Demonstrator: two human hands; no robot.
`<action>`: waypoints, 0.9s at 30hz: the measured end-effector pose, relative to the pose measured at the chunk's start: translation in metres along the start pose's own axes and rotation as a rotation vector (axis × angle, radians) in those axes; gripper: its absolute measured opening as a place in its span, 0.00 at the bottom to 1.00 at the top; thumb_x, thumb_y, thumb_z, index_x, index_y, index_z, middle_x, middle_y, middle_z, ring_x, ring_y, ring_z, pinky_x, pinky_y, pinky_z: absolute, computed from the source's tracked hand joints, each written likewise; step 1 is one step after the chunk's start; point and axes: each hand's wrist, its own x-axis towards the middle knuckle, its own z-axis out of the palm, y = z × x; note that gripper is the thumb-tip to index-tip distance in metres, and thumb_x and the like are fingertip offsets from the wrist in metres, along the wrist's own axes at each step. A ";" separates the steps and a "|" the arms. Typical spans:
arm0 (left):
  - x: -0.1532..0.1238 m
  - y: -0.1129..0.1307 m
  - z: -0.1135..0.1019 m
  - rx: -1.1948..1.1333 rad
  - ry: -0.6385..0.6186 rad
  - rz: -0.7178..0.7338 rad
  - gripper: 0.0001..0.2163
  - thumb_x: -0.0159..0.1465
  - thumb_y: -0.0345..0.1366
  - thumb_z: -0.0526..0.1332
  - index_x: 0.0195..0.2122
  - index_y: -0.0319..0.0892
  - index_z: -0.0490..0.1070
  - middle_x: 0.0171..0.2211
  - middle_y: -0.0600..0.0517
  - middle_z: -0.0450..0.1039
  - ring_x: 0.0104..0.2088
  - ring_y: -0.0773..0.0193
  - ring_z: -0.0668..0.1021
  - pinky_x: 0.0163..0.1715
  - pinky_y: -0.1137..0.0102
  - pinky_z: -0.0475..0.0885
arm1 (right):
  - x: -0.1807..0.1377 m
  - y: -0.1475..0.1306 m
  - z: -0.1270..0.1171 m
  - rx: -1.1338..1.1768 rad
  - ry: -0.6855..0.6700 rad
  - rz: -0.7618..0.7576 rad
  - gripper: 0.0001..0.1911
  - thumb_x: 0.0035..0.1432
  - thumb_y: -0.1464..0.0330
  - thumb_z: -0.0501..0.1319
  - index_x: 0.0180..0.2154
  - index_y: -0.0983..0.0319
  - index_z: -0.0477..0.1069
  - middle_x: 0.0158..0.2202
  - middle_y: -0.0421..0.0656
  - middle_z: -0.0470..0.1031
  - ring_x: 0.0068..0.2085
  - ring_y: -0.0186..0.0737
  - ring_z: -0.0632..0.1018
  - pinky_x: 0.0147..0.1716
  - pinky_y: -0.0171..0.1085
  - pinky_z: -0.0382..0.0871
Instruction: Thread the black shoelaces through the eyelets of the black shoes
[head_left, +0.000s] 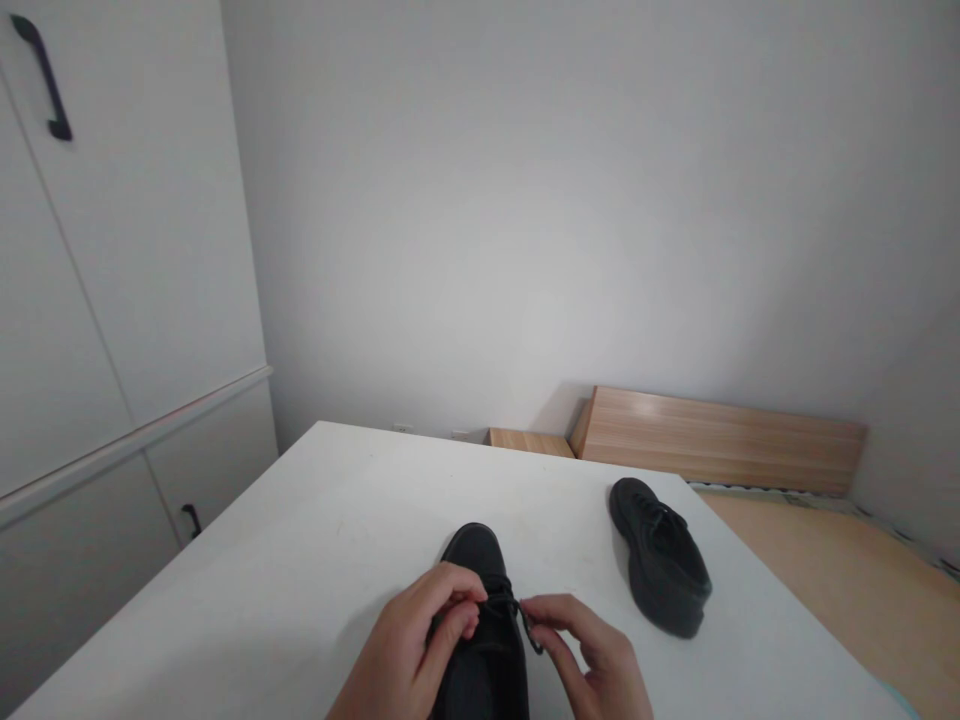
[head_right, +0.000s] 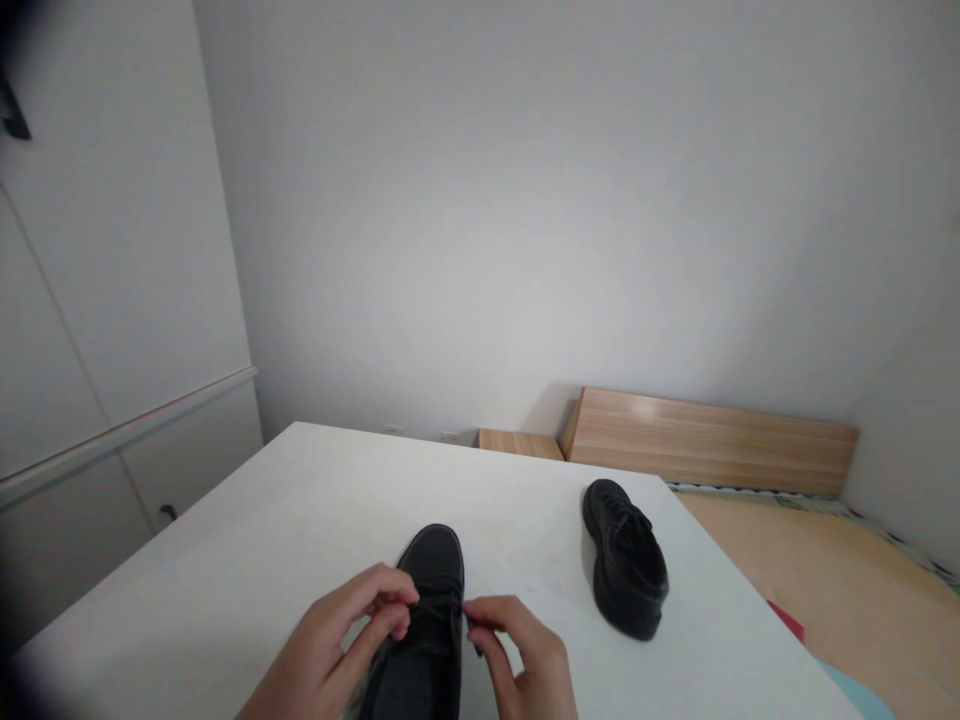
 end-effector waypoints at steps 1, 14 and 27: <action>0.000 -0.002 0.000 -0.013 0.005 -0.002 0.09 0.72 0.38 0.51 0.42 0.45 0.71 0.32 0.54 0.74 0.34 0.68 0.78 0.38 0.78 0.69 | 0.001 0.002 -0.001 -0.040 -0.032 -0.055 0.09 0.65 0.63 0.60 0.41 0.56 0.78 0.36 0.42 0.82 0.38 0.37 0.82 0.40 0.30 0.75; -0.009 -0.007 -0.007 0.062 0.033 0.085 0.08 0.69 0.35 0.58 0.39 0.48 0.78 0.36 0.56 0.80 0.38 0.70 0.80 0.41 0.83 0.71 | 0.013 -0.008 -0.002 -0.594 -0.001 -0.571 0.11 0.70 0.70 0.48 0.45 0.57 0.68 0.28 0.39 0.76 0.28 0.40 0.77 0.26 0.37 0.70; -0.016 -0.015 0.000 -0.096 0.011 -0.014 0.10 0.68 0.36 0.58 0.45 0.47 0.79 0.36 0.51 0.81 0.33 0.67 0.82 0.32 0.81 0.76 | 0.016 -0.025 -0.005 -0.789 -0.130 -0.599 0.18 0.68 0.76 0.45 0.55 0.62 0.63 0.31 0.42 0.79 0.29 0.38 0.82 0.25 0.32 0.75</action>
